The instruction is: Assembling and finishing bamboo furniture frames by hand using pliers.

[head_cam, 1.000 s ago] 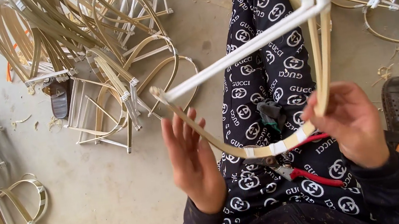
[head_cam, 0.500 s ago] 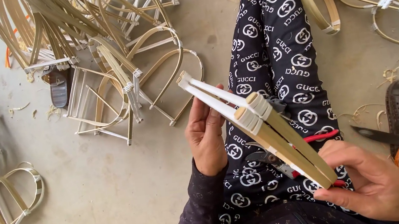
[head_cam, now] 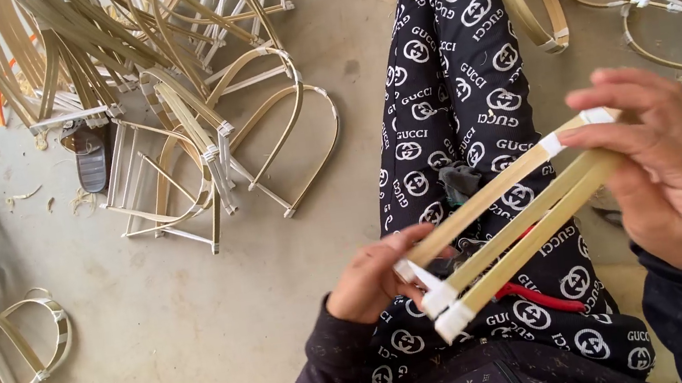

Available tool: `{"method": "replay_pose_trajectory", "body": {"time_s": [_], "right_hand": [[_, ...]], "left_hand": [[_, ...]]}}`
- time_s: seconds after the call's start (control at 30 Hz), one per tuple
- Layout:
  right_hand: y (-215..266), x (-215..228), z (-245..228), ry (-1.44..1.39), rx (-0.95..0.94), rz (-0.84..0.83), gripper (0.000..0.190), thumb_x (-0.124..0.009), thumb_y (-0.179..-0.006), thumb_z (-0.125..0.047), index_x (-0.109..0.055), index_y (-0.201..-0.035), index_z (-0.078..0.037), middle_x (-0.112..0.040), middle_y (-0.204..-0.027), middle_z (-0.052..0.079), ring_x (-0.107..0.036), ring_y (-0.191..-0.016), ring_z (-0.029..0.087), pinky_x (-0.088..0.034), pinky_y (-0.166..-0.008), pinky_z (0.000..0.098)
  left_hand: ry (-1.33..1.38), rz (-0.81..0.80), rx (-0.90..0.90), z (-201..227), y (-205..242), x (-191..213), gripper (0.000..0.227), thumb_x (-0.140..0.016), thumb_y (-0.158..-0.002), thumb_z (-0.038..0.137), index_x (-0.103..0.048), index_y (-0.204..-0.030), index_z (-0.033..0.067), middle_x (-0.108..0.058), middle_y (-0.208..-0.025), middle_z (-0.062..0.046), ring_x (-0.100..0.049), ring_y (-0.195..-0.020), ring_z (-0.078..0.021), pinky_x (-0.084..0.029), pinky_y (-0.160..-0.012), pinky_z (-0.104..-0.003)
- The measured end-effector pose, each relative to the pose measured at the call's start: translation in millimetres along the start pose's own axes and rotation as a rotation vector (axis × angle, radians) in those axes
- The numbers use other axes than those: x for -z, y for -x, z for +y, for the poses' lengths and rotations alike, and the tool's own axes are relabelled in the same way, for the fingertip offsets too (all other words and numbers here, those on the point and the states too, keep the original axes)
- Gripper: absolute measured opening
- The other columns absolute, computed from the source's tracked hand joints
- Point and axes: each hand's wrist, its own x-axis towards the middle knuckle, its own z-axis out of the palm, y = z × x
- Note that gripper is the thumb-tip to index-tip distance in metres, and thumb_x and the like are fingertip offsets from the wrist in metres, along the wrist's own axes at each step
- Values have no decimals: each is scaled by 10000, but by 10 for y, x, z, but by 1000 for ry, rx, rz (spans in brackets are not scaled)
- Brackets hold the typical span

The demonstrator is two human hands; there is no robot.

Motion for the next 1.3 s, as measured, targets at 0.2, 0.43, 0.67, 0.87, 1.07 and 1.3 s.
{"method": "replay_pose_trajectory", "body": {"time_s": [0.2, 0.43, 0.67, 0.87, 1.07, 1.3], "right_hand": [[-282, -336, 116, 16, 47, 58, 547, -572, -958, -19, -400, -1477, -24, -336, -1600, 165, -335, -1501, 325, -329, -1267, 454], [268, -1126, 887, 258, -146, -225, 718, -744, -834, -140, -401, -1448, 4, -550, -1382, 193, -542, -1287, 324, -406, -1078, 455], [227, -1148, 837, 278, -278, -355, 357, -772, -864, -177, -612, -1169, -82, -713, -1003, 54, -661, -991, 236, -446, -968, 435], [-176, -919, 207, -9, -144, 22, 334, -776, -919, -100, -609, -1205, -54, -664, -1060, 84, -642, -992, 194, -522, -908, 351], [-56, -1127, 302, 45, -50, 125, 235, -810, -927, -108, -680, -1101, -18, -613, -1054, 92, -631, -926, 165, -529, -806, 295], [627, -1268, 64, -189, -293, -161, 173, -777, -874, -152, -753, -1011, -49, -612, -905, 27, -626, -758, 117, -536, -642, 264]], "left_hand": [[170, 280, 14, -401, -81, 148, 521, -465, -1036, 122, -433, -1529, -40, -683, -1250, -156, -724, -944, -161, -606, -823, -284], [-75, 423, -303, -278, 132, 18, 484, -449, -1109, 193, -441, -1545, -17, -642, -900, -95, -482, -540, -82, -375, -467, -185], [68, 589, -362, -429, 58, -34, 467, -457, -1044, 176, -459, -1490, 39, -652, -881, -35, -527, -615, -73, -429, -532, -210], [3, 523, -437, -640, -77, -199, 414, -485, -1096, 194, -536, -1461, 7, -570, -776, 16, -496, -603, -35, -384, -509, -171], [-163, 559, -492, -611, -73, -544, 391, -489, -1089, 184, -590, -1409, -16, -600, -824, 22, -480, -633, -27, -381, -554, -175], [-261, 555, -536, -689, -93, -402, 392, -468, -1104, 180, -608, -1402, -31, -604, -866, 23, -462, -667, -27, -364, -582, -181]]}}
